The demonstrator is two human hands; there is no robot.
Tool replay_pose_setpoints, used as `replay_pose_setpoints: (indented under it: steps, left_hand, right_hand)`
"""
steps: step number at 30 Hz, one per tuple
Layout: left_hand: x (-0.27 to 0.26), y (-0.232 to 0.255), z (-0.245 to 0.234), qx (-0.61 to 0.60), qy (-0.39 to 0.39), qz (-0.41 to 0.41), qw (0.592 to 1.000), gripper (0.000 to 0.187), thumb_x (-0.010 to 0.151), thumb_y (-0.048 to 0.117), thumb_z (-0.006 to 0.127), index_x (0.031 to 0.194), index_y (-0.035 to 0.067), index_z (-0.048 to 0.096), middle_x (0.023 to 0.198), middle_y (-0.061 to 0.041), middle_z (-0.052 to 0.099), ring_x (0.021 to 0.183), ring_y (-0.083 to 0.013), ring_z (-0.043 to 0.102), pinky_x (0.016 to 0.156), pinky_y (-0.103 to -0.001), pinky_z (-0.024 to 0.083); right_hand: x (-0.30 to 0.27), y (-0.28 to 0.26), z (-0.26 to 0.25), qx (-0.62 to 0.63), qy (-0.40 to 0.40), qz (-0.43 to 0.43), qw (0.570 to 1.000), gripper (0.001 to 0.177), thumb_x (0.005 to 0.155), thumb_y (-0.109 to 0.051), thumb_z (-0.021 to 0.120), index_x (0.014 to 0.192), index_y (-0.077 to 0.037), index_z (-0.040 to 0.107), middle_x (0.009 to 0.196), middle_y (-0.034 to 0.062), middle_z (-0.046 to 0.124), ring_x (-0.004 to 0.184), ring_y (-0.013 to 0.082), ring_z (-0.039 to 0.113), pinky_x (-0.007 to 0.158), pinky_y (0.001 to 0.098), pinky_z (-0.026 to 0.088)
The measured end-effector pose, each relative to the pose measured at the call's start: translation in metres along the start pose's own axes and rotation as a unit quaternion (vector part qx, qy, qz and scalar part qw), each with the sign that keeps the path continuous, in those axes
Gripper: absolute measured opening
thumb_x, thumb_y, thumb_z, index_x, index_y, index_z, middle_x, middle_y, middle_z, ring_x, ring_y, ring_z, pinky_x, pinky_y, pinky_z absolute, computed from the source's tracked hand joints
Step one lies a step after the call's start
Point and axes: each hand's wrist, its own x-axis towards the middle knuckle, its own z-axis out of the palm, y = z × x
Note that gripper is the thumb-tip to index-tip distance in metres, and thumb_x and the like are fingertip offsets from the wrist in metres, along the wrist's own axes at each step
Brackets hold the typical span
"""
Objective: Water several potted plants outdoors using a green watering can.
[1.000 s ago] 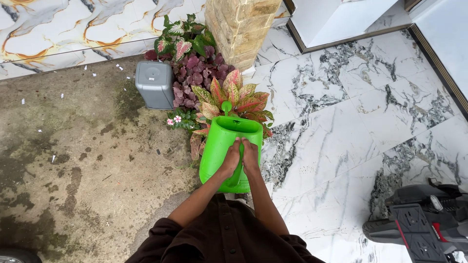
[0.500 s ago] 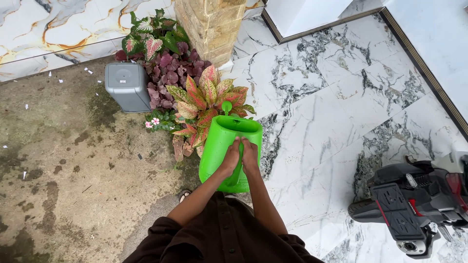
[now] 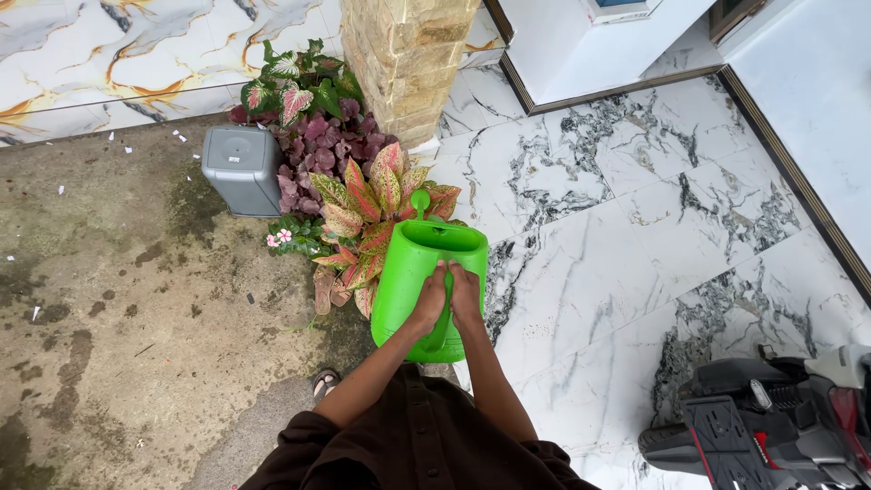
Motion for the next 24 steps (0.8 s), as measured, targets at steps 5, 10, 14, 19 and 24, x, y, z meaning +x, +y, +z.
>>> replay_pose_setpoints:
  steps: [5,10,14,19,24]
  left_hand:
    - [0.010,0.000,0.005,-0.005,0.042,0.016,0.999,0.061,0.110,0.049,0.028,0.088,0.004,0.063,0.069,-0.004,0.057,0.062,-0.0136,0.054,0.057,-0.032,0.047]
    - [0.015,0.001,0.005,-0.015,0.071,0.036,0.997,0.060,0.110,0.047,0.029,0.088,0.002,0.062,0.069,-0.005,0.058,0.061,-0.0157,0.054,0.056,-0.033,0.047]
    - [0.015,0.006,0.003,-0.008,0.098,0.044,0.994,0.060,0.109,0.046,0.029,0.090,0.002,0.064,0.070,-0.005,0.059,0.063,-0.0147,0.055,0.058,-0.033,0.047]
    - [0.015,0.003,-0.008,-0.003,0.125,0.039,0.991,0.062,0.110,0.047,0.030,0.089,-0.001,0.062,0.070,-0.007,0.057,0.063,-0.0164,0.054,0.057,-0.034,0.047]
    - [0.012,0.002,-0.027,-0.008,0.135,0.040,0.990,0.062,0.111,0.048,0.030,0.094,0.000,0.064,0.074,-0.004,0.054,0.069,-0.0135,0.052,0.061,-0.033,0.048]
  right_hand:
    - [0.013,-0.009,-0.001,-0.026,-0.026,0.007,0.999,0.038,0.099,-0.034,0.058,0.073,-0.007,0.062,0.052,-0.0016,0.049,0.036,0.0088,0.036,0.032,0.0285,0.025]
    - [0.025,-0.010,0.002,-0.041,-0.041,0.025,0.998,0.036,0.098,-0.034,0.059,0.073,-0.008,0.061,0.053,-0.0029,0.048,0.037,0.0083,0.037,0.033,0.0284,0.024]
    - [0.031,-0.010,0.007,-0.056,-0.063,0.026,0.996,0.038,0.098,-0.035,0.058,0.072,-0.008,0.060,0.052,-0.0026,0.045,0.036,0.0093,0.035,0.032,0.0291,0.023]
    - [0.033,-0.005,0.017,-0.057,-0.080,0.031,0.995,0.038,0.098,-0.035,0.058,0.071,-0.008,0.060,0.052,-0.0023,0.045,0.035,0.0093,0.034,0.032,0.0295,0.022]
    - [0.027,-0.004,0.034,-0.066,-0.101,0.036,0.992,0.037,0.099,-0.036,0.057,0.073,-0.011,0.057,0.053,-0.0041,0.041,0.036,0.0087,0.032,0.032,0.0293,0.022]
